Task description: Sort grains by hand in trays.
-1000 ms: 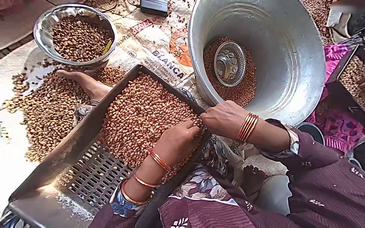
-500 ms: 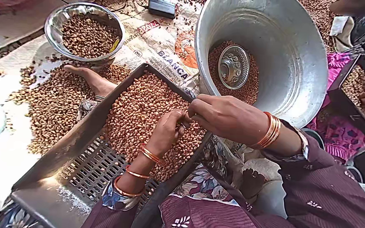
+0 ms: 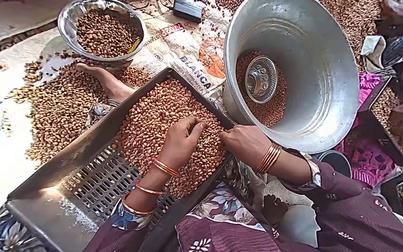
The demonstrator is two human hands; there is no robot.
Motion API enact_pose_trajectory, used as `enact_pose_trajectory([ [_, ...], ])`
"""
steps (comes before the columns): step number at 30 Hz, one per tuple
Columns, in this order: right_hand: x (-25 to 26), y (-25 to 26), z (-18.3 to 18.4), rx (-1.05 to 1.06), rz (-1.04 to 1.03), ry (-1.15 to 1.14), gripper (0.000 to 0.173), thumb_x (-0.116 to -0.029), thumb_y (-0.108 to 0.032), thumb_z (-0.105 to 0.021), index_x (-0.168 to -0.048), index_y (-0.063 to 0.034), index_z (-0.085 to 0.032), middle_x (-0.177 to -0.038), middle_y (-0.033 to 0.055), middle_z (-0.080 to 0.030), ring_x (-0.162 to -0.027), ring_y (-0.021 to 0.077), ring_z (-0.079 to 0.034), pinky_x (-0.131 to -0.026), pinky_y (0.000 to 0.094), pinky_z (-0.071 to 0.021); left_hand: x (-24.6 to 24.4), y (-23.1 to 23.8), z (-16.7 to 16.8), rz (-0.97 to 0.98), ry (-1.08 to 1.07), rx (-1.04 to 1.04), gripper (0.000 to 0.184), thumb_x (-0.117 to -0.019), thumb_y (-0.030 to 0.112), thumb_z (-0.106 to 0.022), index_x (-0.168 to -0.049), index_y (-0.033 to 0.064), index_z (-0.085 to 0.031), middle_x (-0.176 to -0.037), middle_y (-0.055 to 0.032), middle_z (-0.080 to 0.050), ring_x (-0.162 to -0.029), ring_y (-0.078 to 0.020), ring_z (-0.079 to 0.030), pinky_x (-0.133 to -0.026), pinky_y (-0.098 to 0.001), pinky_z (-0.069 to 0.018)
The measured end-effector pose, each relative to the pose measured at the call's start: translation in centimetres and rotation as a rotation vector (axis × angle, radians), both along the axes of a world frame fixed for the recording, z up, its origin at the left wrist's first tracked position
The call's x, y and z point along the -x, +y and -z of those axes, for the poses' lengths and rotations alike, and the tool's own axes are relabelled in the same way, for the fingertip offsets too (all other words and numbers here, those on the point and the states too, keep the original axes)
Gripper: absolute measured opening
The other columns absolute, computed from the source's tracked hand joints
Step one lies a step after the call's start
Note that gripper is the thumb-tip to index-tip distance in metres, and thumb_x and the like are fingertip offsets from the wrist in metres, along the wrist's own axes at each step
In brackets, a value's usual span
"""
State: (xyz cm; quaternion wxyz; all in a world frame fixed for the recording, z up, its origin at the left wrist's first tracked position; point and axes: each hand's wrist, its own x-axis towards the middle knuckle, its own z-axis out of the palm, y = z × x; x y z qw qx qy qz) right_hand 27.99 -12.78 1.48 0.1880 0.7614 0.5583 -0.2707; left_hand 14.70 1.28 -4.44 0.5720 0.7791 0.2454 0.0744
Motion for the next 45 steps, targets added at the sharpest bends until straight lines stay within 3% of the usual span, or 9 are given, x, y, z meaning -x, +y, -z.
enact_pose_trajectory([
  [5, -0.4, 0.5, -0.1, 0.052, 0.014, 0.051, 0.014, -0.1013, -0.013, -0.060, -0.112, -0.0070, -0.066, -0.094, 0.0139, -0.068, -0.093, 0.0341, -0.069, -0.068, 0.0489, -0.0530, -0.4, -0.1, 0.3, 0.054, -0.048, -0.289, 0.016, -0.1020, 0.022, -0.063, -0.100, 0.0091, -0.073, -0.085, -0.0015, -0.061, -0.067, -0.0086, -0.055, -0.063, -0.0261, -0.0479],
  [11, -1.1, 0.1, 0.0, -0.014, 0.022, 0.057, 0.019, -0.1009, -0.011, -0.058, -0.116, -0.0048, -0.066, -0.099, 0.0152, -0.067, -0.091, 0.0341, -0.069, -0.071, 0.0495, -0.0543, -3.2, -1.3, 1.7, 0.209, -0.120, -0.505, 0.016, -0.0987, 0.018, -0.067, -0.103, 0.0052, -0.076, -0.089, -0.0121, -0.065, -0.075, -0.0268, -0.067, -0.066, -0.0443, -0.0572],
  [15, -2.4, -1.9, -0.3, -0.339, 0.073, 0.072, 0.009, -0.0898, -0.007, -0.067, -0.098, -0.0034, -0.067, -0.090, 0.0133, -0.061, -0.069, 0.0283, -0.065, -0.056, 0.0435, -0.0522, -3.9, -1.5, 1.3, 0.287, -0.009, -0.524, 0.016, -0.0997, 0.014, -0.065, -0.109, 0.0058, -0.075, -0.099, -0.0148, -0.068, -0.083, -0.0306, -0.070, -0.072, -0.0479, -0.0587],
  [25, -4.1, -2.7, 0.4, -0.642, 0.018, 0.099, 0.009, -0.0877, -0.002, -0.067, -0.094, -0.0049, -0.073, -0.085, 0.0106, -0.067, -0.072, 0.0263, -0.068, -0.061, 0.0429, -0.0552, -3.8, -2.1, 0.7, 0.388, 0.067, -0.655, 0.015, -0.0983, 0.014, -0.066, -0.103, 0.0017, -0.073, -0.095, -0.0162, -0.065, -0.078, -0.0317, -0.069, -0.065, -0.0464, -0.0579],
  [29, -3.3, -1.8, 0.2, -0.823, -0.046, 0.104, 0.011, -0.0928, -0.005, -0.064, -0.097, -0.0054, -0.074, -0.089, 0.0109, -0.070, -0.075, 0.0238, -0.070, -0.064, 0.0377, -0.0575, -3.2, -1.3, 0.8, 0.156, -0.126, -0.310, 0.013, -0.0960, 0.013, -0.060, -0.097, 0.0034, -0.068, -0.081, -0.0068, -0.060, -0.067, -0.0164, -0.057, -0.061, -0.0337, -0.0500],
  [33, -1.2, -0.2, -1.3, -1.040, -0.126, 0.279, 0.013, -0.0978, -0.009, -0.063, -0.102, -0.0056, -0.075, -0.107, 0.0099, -0.072, -0.096, 0.0136, -0.070, -0.082, 0.0239, -0.0586, -1.9, -0.8, -1.6, 0.009, -0.018, 0.474, 0.037, -0.1110, 0.017, -0.030, -0.093, 0.0120, -0.061, -0.068, 0.0051, -0.052, -0.052, -0.0002, -0.044, -0.048, -0.0139, -0.0343],
  [36, -0.9, 0.7, -1.9, -1.056, -0.147, 0.195, 0.014, -0.0980, -0.009, -0.062, -0.102, -0.0067, -0.075, -0.104, 0.0098, -0.071, -0.093, 0.0143, -0.070, -0.079, 0.0236, -0.0579, -0.4, 0.0, -1.7, -0.026, -0.007, 0.914, 0.046, -0.1128, 0.022, -0.028, -0.083, 0.0119, -0.061, -0.065, 0.0060, -0.058, -0.051, 0.0017, -0.048, -0.048, -0.0119, -0.0403],
  [41, -1.6, 2.1, -1.3, -0.921, -0.158, 0.095, 0.015, -0.0967, -0.011, -0.063, -0.104, -0.0075, -0.075, -0.095, 0.0104, -0.071, -0.081, 0.0217, -0.070, -0.068, 0.0344, -0.0586, 4.5, 3.4, -1.6, -0.318, -0.169, 1.180, 0.028, -0.1098, 0.018, -0.039, -0.099, 0.0096, -0.063, -0.066, 0.0079, -0.051, -0.044, 0.0066, -0.040, -0.040, -0.0060, -0.0345],
  [45, -1.6, 4.5, 0.0, -0.875, -0.151, 0.066, 0.015, -0.0969, -0.008, -0.062, -0.103, -0.0048, -0.075, -0.091, 0.0131, -0.070, -0.076, 0.0272, -0.070, -0.066, 0.0419, -0.0580, 7.8, 5.8, -2.3, -0.892, -0.276, 1.149, 0.022, -0.1084, 0.019, -0.044, -0.111, 0.0098, -0.063, -0.084, 0.0006, -0.065, -0.066, -0.0042, -0.065, -0.061, -0.0157, -0.0559],
])
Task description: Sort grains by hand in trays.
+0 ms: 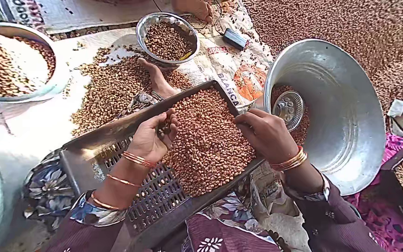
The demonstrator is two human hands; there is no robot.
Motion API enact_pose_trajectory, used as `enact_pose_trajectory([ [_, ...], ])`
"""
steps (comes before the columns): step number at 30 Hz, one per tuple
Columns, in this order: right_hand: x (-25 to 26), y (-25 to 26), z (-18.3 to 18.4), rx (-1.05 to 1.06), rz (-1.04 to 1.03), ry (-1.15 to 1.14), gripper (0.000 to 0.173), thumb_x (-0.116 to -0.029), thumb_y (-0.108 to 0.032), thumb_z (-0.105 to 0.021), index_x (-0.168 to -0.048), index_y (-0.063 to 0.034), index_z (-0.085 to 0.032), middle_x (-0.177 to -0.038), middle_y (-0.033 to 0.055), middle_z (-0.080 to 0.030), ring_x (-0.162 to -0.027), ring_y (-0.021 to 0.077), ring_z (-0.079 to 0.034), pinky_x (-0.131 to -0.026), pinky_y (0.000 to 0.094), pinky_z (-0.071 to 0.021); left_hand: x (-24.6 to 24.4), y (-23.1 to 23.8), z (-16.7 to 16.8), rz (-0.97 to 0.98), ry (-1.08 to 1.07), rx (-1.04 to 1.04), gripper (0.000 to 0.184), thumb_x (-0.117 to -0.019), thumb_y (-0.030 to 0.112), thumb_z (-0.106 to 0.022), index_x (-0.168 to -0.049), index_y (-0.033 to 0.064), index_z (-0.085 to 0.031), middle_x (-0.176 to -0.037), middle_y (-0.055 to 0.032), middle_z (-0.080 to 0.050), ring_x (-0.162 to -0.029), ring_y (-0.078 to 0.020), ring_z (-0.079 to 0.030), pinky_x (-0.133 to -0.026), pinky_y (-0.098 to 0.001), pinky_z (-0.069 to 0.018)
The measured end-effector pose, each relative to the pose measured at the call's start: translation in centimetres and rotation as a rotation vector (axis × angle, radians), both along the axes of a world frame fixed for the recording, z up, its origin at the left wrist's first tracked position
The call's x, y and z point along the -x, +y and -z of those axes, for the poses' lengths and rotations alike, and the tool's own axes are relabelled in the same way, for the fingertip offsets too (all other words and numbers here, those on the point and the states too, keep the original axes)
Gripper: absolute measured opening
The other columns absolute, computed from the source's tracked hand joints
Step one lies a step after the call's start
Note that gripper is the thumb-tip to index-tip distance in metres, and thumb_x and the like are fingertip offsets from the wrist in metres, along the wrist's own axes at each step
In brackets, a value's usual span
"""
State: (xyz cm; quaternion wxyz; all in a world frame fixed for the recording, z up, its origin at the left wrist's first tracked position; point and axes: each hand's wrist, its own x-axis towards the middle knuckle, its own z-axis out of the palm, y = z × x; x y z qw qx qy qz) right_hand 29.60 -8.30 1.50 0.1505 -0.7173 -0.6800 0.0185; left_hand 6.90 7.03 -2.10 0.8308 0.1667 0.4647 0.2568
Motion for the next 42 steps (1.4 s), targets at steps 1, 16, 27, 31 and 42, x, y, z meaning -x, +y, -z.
enact_pose_trajectory([
  [1, -0.3, 0.9, 0.5, 0.026, 0.015, -0.016, 0.014, -0.0976, -0.007, -0.063, -0.104, -0.0037, -0.075, -0.094, 0.0153, -0.071, -0.078, 0.0303, -0.071, -0.068, 0.0454, -0.0584, 0.6, 0.3, -0.1, -0.058, 0.021, 0.007, 0.022, -0.1086, 0.020, -0.043, -0.110, 0.0104, -0.063, -0.087, -0.0004, -0.066, -0.070, -0.0067, -0.067, -0.065, -0.0189, -0.0579],
  [16, 1.5, 6.4, 2.6, 0.090, 0.016, -0.124, 0.012, -0.0938, -0.011, -0.067, -0.101, -0.0013, -0.071, -0.094, 0.0173, -0.069, -0.072, 0.0333, -0.068, -0.059, 0.0500, -0.0552, 3.9, 1.0, 3.8, -0.147, 0.006, 0.037, 0.029, -0.1101, 0.022, -0.041, -0.117, 0.0070, -0.065, -0.098, -0.0035, -0.071, -0.081, -0.0111, -0.071, -0.072, -0.0237, -0.0593],
  [27, 3.1, 10.0, 4.4, 0.289, -0.130, -0.123, 0.013, -0.0970, -0.013, -0.068, -0.107, -0.0075, -0.074, -0.104, 0.0173, -0.068, -0.088, 0.0381, -0.070, -0.067, 0.0569, -0.0566, 4.0, 0.5, 4.8, -0.054, -0.070, 0.006, 0.035, -0.1112, 0.040, -0.038, -0.087, 0.0190, -0.053, -0.066, 0.0074, -0.048, -0.049, -0.0005, -0.043, -0.044, -0.0129, -0.0362],
  [31, 3.1, 10.0, 4.8, 0.287, -0.100, -0.141, 0.014, -0.0966, -0.015, -0.069, -0.106, -0.0079, -0.075, -0.106, 0.0172, -0.067, -0.089, 0.0374, -0.069, -0.067, 0.0561, -0.0561, 5.1, 1.1, 5.0, 0.072, 0.002, -0.314, 0.040, -0.1112, 0.042, -0.038, -0.083, 0.0182, -0.053, -0.057, 0.0104, -0.036, -0.041, 0.0013, -0.027, -0.039, -0.0130, -0.0232],
  [42, 4.7, 11.0, 4.3, 0.364, -0.057, -0.259, 0.011, -0.0943, -0.010, -0.068, -0.099, -0.0025, -0.074, -0.108, 0.0183, -0.067, -0.093, 0.0391, -0.069, -0.066, 0.0573, -0.0549, 5.9, 0.3, 5.6, 0.986, 0.770, -1.152, 0.028, -0.1079, 0.030, -0.054, -0.119, 0.0057, -0.063, -0.078, -0.0125, -0.065, -0.072, -0.0298, -0.067, -0.069, -0.0502, -0.0550],
])
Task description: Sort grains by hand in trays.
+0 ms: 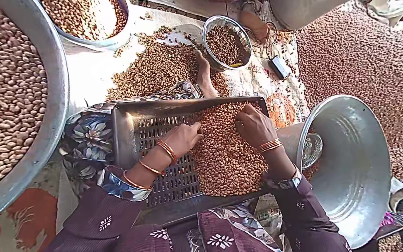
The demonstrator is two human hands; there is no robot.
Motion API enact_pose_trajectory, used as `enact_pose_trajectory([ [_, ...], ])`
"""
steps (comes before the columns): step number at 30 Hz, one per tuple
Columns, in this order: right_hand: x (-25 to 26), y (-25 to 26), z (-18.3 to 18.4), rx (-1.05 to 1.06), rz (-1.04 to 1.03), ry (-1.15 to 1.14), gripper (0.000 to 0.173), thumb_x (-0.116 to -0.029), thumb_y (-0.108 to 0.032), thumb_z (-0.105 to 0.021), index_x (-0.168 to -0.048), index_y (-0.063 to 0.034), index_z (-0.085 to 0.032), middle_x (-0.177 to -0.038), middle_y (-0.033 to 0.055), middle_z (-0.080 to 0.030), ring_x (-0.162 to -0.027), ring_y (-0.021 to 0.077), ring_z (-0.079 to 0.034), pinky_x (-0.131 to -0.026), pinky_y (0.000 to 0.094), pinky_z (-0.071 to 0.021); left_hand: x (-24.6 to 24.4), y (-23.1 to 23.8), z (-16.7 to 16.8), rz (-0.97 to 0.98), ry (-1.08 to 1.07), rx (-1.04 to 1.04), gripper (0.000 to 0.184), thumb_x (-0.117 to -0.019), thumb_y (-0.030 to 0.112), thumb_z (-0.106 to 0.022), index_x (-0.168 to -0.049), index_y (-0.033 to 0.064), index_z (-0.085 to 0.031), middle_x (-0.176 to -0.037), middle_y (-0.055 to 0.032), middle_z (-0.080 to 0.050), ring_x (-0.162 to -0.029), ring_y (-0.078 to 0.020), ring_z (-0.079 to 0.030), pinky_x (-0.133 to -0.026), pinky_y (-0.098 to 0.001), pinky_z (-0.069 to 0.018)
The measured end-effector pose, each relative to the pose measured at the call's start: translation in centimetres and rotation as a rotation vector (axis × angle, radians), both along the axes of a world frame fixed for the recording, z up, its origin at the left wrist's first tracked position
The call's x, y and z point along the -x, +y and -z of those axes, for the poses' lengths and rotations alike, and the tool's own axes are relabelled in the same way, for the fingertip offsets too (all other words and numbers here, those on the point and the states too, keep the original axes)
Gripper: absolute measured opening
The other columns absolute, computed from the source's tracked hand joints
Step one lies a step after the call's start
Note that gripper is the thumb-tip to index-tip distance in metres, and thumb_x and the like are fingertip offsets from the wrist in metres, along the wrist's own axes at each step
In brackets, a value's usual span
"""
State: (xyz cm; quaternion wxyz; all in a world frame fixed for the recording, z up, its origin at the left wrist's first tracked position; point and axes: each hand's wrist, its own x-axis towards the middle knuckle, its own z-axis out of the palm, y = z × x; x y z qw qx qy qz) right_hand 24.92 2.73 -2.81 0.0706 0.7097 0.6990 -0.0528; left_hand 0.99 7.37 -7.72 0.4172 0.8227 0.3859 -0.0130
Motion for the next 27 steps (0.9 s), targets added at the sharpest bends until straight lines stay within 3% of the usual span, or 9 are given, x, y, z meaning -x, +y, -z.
enact_pose_trajectory([
  [3, -0.2, 0.2, 0.1, 0.002, -0.013, 0.014, 0.010, -0.0941, -0.009, -0.069, -0.099, -0.0019, -0.074, -0.106, 0.0186, -0.067, -0.092, 0.0395, -0.069, -0.066, 0.0582, -0.0552, -1.2, -0.7, -0.6, 0.009, 0.128, -0.011, 0.036, -0.1090, 0.034, -0.051, -0.128, 0.0035, -0.057, -0.086, -0.0186, -0.067, -0.083, -0.0391, -0.070, -0.075, -0.0559, -0.0552],
  [8, -0.1, 0.0, -0.4, -0.018, 0.018, 0.005, 0.012, -0.0965, -0.010, -0.066, -0.102, -0.0014, -0.072, -0.109, 0.0200, -0.065, -0.093, 0.0402, -0.069, -0.068, 0.0573, -0.0557, -1.6, -0.6, -0.1, -0.030, 0.110, -0.003, 0.033, -0.1098, 0.031, -0.049, -0.126, 0.0036, -0.056, -0.085, -0.0183, -0.067, -0.082, -0.0387, -0.070, -0.075, -0.0560, -0.0552],
  [11, 0.6, -0.7, -1.4, -0.141, -0.066, 0.173, 0.012, -0.0980, -0.011, -0.064, -0.100, -0.0023, -0.071, -0.097, 0.0172, -0.067, -0.078, 0.0342, -0.069, -0.064, 0.0521, -0.0563, -1.1, -0.3, 0.4, -0.197, -0.152, 0.142, 0.024, -0.1093, 0.025, -0.051, -0.118, 0.0048, -0.061, -0.072, -0.0085, -0.058, -0.064, -0.0227, -0.059, -0.063, -0.0418, -0.0511],
  [14, 2.7, -1.3, -2.6, -0.214, -0.246, 0.480, 0.015, -0.0957, -0.015, -0.068, -0.107, -0.0063, -0.074, -0.096, 0.0090, -0.070, -0.073, 0.0173, -0.069, -0.063, 0.0336, -0.0599, -0.9, -0.2, 0.0, -0.433, -0.512, 0.558, 0.023, -0.1115, 0.020, -0.039, -0.111, 0.0072, -0.059, -0.067, 0.0023, -0.055, -0.053, -0.0037, -0.046, -0.049, -0.0182, -0.0361],
  [16, 4.1, -1.3, -2.5, -0.206, -0.297, 0.573, 0.021, -0.0943, -0.018, -0.072, -0.112, -0.0067, -0.073, -0.099, 0.0093, -0.070, -0.073, 0.0156, -0.068, -0.062, 0.0307, -0.0593, -0.9, -0.4, -0.7, -0.506, -0.592, 0.769, 0.031, -0.1116, 0.023, -0.031, -0.104, 0.0115, -0.059, -0.070, 0.0037, -0.061, -0.053, -0.0004, -0.050, -0.046, -0.0135, -0.0354],
  [18, 5.0, -0.8, -1.9, -0.186, -0.305, 0.578, 0.022, -0.0917, -0.015, -0.075, -0.111, -0.0051, -0.072, -0.100, 0.0110, -0.071, -0.073, 0.0186, -0.071, -0.064, 0.0344, -0.0610, -1.2, -0.6, -1.2, -0.498, -0.573, 0.842, 0.035, -0.1134, 0.023, -0.030, -0.100, 0.0101, -0.060, -0.071, 0.0038, -0.060, -0.057, -0.0008, -0.053, -0.051, -0.0144, -0.0409],
  [21, 5.2, -0.1, -1.0, -0.078, -0.288, 0.571, 0.014, -0.0914, -0.009, -0.073, -0.104, -0.0040, -0.072, -0.090, 0.0094, -0.073, -0.077, 0.0206, -0.072, -0.072, 0.0392, -0.0610, -1.5, -0.7, -0.2, -0.381, -0.540, 0.702, 0.036, -0.1124, 0.017, -0.034, -0.094, 0.0045, -0.063, -0.068, 0.0026, -0.054, -0.055, -0.0011, -0.047, -0.051, -0.0159, -0.0374],
  [25, 4.2, 1.3, -1.9, 0.185, -0.299, 0.507, 0.007, -0.0915, -0.006, -0.069, -0.097, -0.0041, -0.073, -0.085, 0.0087, -0.072, -0.076, 0.0222, -0.070, -0.071, 0.0446, -0.0574, -1.1, 0.1, -0.5, -0.197, -0.284, 0.500, 0.036, -0.1118, 0.020, -0.041, -0.092, 0.0055, -0.067, -0.070, 0.0016, -0.054, -0.061, -0.0052, -0.048, -0.060, -0.0240, -0.0402],
  [27, 2.7, 2.2, -3.4, 0.122, -0.280, 0.475, 0.007, -0.0920, -0.006, -0.069, -0.097, -0.0052, -0.074, -0.087, 0.0084, -0.073, -0.075, 0.0210, -0.071, -0.071, 0.0440, -0.0590, -0.9, 0.3, -0.3, -0.173, -0.253, 0.506, 0.038, -0.1118, 0.023, -0.042, -0.091, 0.0062, -0.068, -0.067, 0.0032, -0.055, -0.058, -0.0035, -0.047, -0.057, -0.0221, -0.0398],
])
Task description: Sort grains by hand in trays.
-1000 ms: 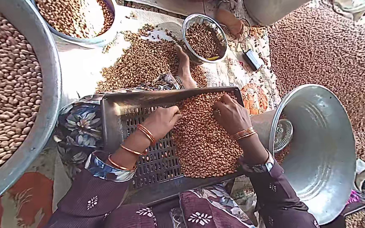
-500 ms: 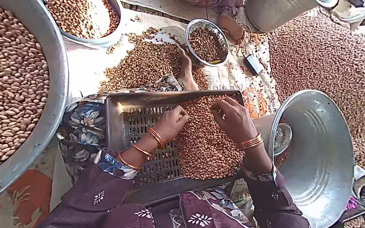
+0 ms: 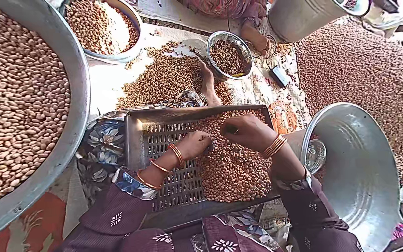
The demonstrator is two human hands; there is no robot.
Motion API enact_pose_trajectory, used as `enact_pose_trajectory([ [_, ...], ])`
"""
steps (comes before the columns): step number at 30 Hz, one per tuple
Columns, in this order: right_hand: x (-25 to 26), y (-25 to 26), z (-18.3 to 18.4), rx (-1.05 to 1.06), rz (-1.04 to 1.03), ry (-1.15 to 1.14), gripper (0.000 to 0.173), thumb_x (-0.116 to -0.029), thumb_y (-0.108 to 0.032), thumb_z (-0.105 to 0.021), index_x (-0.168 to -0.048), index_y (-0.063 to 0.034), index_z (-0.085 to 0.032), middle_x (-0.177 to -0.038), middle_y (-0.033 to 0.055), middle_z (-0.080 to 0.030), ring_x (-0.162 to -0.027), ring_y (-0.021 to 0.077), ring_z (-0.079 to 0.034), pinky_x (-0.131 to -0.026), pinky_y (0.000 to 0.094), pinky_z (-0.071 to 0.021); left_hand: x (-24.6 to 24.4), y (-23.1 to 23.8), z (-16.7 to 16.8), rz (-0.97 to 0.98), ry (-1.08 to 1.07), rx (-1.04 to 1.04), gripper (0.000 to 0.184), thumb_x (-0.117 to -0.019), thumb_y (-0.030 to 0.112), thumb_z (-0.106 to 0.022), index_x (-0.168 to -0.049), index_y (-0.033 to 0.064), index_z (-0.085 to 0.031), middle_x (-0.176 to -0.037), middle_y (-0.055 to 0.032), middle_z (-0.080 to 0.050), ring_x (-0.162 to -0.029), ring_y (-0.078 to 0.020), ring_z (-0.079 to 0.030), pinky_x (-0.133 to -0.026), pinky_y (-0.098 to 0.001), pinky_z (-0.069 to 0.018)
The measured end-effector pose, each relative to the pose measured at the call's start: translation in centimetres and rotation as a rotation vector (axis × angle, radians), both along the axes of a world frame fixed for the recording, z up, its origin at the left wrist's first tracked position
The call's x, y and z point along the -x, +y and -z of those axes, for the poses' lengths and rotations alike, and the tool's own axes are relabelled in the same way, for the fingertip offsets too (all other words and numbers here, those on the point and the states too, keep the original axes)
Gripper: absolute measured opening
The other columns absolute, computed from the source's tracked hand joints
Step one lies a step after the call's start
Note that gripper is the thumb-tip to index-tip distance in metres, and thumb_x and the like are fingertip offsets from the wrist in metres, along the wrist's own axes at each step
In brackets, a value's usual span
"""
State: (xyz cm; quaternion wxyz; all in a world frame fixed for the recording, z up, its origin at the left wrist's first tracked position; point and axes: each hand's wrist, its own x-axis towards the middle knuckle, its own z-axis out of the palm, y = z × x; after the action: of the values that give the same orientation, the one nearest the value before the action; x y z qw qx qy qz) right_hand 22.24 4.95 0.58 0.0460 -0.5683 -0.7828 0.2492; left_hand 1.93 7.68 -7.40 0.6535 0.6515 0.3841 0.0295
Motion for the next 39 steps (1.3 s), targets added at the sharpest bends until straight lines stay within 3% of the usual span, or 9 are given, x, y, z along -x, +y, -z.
enact_pose_trajectory([
  [4, -2.2, 1.2, -4.4, -0.470, 0.366, -0.089, 0.026, -0.1013, -0.019, -0.065, -0.122, -0.0036, -0.067, -0.122, 0.0193, -0.066, -0.097, 0.0263, -0.073, -0.085, 0.0411, -0.0621, 0.4, 0.5, -0.5, -0.075, -0.030, 0.085, 0.039, -0.1127, 0.027, -0.041, -0.096, 0.0049, -0.068, -0.069, 0.0034, -0.058, -0.053, -0.0009, -0.044, -0.051, -0.0175, -0.0359],
  [12, 0.1, -2.0, -0.8, -0.292, 0.122, -0.015, 0.017, -0.0971, -0.022, -0.069, -0.105, -0.0089, -0.075, -0.100, 0.0078, -0.072, -0.080, 0.0210, -0.071, -0.069, 0.0425, -0.0607, 1.8, 6.8, -5.9, -0.340, -0.088, -0.319, 0.036, -0.1123, 0.029, -0.040, -0.100, 0.0072, -0.066, -0.078, -0.0011, -0.060, -0.062, -0.0089, -0.054, -0.059, -0.0278, -0.0456],
  [14, 0.8, -2.5, -0.7, -0.296, 0.125, -0.009, 0.016, -0.0968, -0.021, -0.069, -0.105, -0.0087, -0.076, -0.100, 0.0081, -0.072, -0.080, 0.0211, -0.072, -0.069, 0.0420, -0.0607, 2.1, 8.8, -8.6, -0.303, 0.095, -0.498, 0.032, -0.1107, 0.035, -0.046, -0.122, 0.0091, -0.062, -0.112, -0.0084, -0.064, -0.099, -0.0184, -0.065, -0.085, -0.0407, -0.0546],
  [15, 1.1, -2.6, -1.0, -0.311, 0.140, -0.002, 0.015, -0.0969, -0.019, -0.069, -0.105, -0.0088, -0.075, -0.101, 0.0079, -0.072, -0.079, 0.0197, -0.072, -0.069, 0.0398, -0.0612, 2.2, 9.5, -9.3, -0.244, 0.201, -0.566, 0.041, -0.1092, 0.037, -0.049, -0.137, 0.0090, -0.057, -0.137, -0.0160, -0.054, -0.126, -0.0307, -0.055, -0.102, -0.0534, -0.0461],
  [17, 1.5, -2.5, -1.4, -0.348, 0.158, 0.020, 0.013, -0.0972, -0.015, -0.068, -0.107, -0.0083, -0.074, -0.102, 0.0087, -0.071, -0.079, 0.0178, -0.072, -0.070, 0.0353, -0.0621, 2.5, 10.0, -9.5, -0.117, 0.357, -0.683, 0.053, -0.1062, 0.039, -0.055, -0.148, 0.0078, -0.049, -0.154, -0.0242, -0.039, -0.146, -0.0469, -0.033, -0.111, -0.0675, -0.0341],
  [22, 2.6, -1.6, 0.3, -0.304, 0.058, 0.036, 0.013, -0.0958, -0.011, -0.068, -0.106, -0.0076, -0.076, -0.099, 0.0106, -0.073, -0.079, 0.0230, -0.072, -0.069, 0.0411, -0.0598, 3.7, 7.8, -5.1, 0.318, 0.216, -0.853, 0.018, -0.1018, 0.021, -0.063, -0.104, 0.0057, -0.072, -0.100, -0.0150, -0.068, -0.099, -0.0349, -0.067, -0.086, -0.0565, -0.0520],
  [26, 3.2, -1.3, 1.2, -0.263, 0.054, 0.023, 0.013, -0.0960, -0.013, -0.069, -0.105, -0.0084, -0.077, -0.096, 0.0096, -0.072, -0.076, 0.0234, -0.071, -0.068, 0.0425, -0.0596, 3.1, 4.4, -0.9, 0.502, 0.318, -0.722, 0.021, -0.1047, 0.023, -0.059, -0.112, 0.0062, -0.071, -0.103, -0.0157, -0.070, -0.096, -0.0373, -0.069, -0.079, -0.0588, -0.0538],
  [35, 2.5, -1.6, 1.2, -0.225, 0.107, 0.000, 0.013, -0.0977, -0.015, -0.068, -0.106, -0.0090, -0.076, -0.102, 0.0079, -0.075, -0.081, 0.0213, -0.073, -0.072, 0.0409, -0.0606, 2.5, 2.2, 1.2, 0.358, 0.327, -0.805, 0.030, -0.1041, 0.026, -0.061, -0.119, 0.0012, -0.065, -0.112, -0.0202, -0.064, -0.093, -0.0397, -0.069, -0.072, -0.0549, -0.0556],
  [39, 2.9, -1.5, 1.6, -0.214, 0.110, 0.000, 0.014, -0.0972, -0.015, -0.068, -0.107, -0.0084, -0.076, -0.098, 0.0080, -0.074, -0.076, 0.0215, -0.071, -0.069, 0.0417, -0.0594, 2.6, 1.2, 2.3, 0.270, 0.270, -0.928, 0.024, -0.1002, 0.023, -0.067, -0.109, 0.0003, -0.070, -0.104, -0.0188, -0.065, -0.083, -0.0369, -0.070, -0.064, -0.0511, -0.0570],
])
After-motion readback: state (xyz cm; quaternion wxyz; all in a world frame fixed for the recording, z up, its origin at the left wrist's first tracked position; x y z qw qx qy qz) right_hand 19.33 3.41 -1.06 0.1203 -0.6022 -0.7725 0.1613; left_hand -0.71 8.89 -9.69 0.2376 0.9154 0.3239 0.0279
